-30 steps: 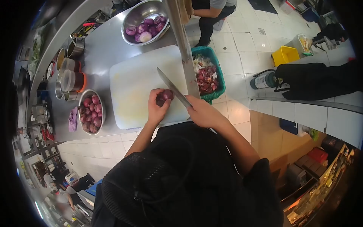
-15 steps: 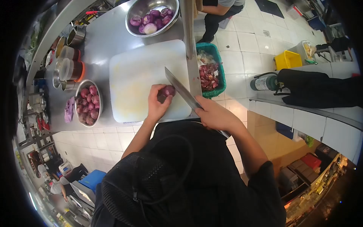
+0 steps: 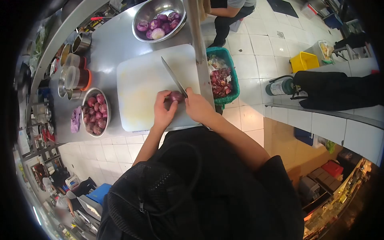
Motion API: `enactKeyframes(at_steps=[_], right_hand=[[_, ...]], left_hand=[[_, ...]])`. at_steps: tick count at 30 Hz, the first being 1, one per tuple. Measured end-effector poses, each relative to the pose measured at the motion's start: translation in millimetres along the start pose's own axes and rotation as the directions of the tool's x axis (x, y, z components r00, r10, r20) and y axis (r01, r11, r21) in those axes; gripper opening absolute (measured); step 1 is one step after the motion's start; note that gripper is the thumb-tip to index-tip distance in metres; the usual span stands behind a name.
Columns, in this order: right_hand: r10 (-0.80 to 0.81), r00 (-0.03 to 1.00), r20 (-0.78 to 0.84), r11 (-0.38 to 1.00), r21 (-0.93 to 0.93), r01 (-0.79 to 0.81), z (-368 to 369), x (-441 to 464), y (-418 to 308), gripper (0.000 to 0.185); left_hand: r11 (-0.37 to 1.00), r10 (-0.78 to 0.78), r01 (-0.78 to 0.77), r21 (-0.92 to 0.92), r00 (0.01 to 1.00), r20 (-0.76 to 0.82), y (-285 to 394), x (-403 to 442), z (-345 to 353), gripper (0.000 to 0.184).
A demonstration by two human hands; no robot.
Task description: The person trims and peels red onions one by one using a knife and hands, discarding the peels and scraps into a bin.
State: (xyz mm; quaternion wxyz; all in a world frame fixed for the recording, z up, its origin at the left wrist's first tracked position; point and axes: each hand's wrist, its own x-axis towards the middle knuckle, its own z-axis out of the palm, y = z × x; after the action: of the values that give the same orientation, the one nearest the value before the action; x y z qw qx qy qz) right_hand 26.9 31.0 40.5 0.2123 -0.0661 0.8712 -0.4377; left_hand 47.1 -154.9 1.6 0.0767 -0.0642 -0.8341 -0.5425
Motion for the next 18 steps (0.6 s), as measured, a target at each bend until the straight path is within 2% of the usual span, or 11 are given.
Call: enactKeyframes(at_steps=[2,5,8,9,11,12,14,15,16,17,18], right_hand=[[-0.053,0.997,-0.057,0.998,-0.029,0.052,3,1,8,0.025],[0.017,1.000,-0.011,1.000,0.018,-0.017,-5,-1,0,0.028],[-0.023,1.000,0.006,0.992,0.125,0.023,-12,-2,15,0.031],[-0.031,0.999,0.007,0.992,0.123,0.030,-19,-6,20,0.031],[-0.164,0.981,-0.103,0.944,-0.304,0.126,-35,-18,29,0.037],[-0.160,0.981,-0.108,0.945,-0.303,0.120,-43,-22,29,0.037],[-0.151,0.983,-0.103,0.865,-0.495,0.081,-65,-28,23,0.039],[-0.128,0.985,-0.112,0.873,-0.484,0.058,-69,-29,21,0.039],[-0.124,0.985,-0.117,0.873,-0.485,0.053,-72,-32,17,0.039],[-0.130,0.982,-0.138,0.920,-0.385,0.068,-74,-35,12,0.036],[-0.135,0.978,-0.156,0.956,-0.279,0.088,-74,-38,8,0.033]], left_hand=[[1.000,-0.020,0.020,-0.013,0.999,-0.037,3,5,-5,0.034],[0.984,0.056,-0.075,0.162,0.991,0.121,19,10,-25,0.030],[0.891,0.045,-0.188,0.414,0.943,0.330,27,18,-42,0.032],[0.889,0.047,-0.187,0.417,0.945,0.324,28,17,-46,0.032],[0.925,-0.119,0.025,0.380,0.967,0.227,29,12,-51,0.040],[0.926,-0.117,0.021,0.378,0.965,0.233,26,12,-53,0.040],[0.899,-0.383,0.315,0.303,0.902,0.200,16,12,-51,0.048],[0.902,-0.378,0.309,0.300,0.902,0.209,14,11,-42,0.048],[0.921,-0.368,0.382,-0.076,0.917,0.152,13,9,-29,0.047],[0.813,-0.379,0.378,-0.442,0.921,0.089,12,7,-16,0.046],[0.814,-0.379,0.376,-0.442,0.921,0.086,10,6,-3,0.046]])
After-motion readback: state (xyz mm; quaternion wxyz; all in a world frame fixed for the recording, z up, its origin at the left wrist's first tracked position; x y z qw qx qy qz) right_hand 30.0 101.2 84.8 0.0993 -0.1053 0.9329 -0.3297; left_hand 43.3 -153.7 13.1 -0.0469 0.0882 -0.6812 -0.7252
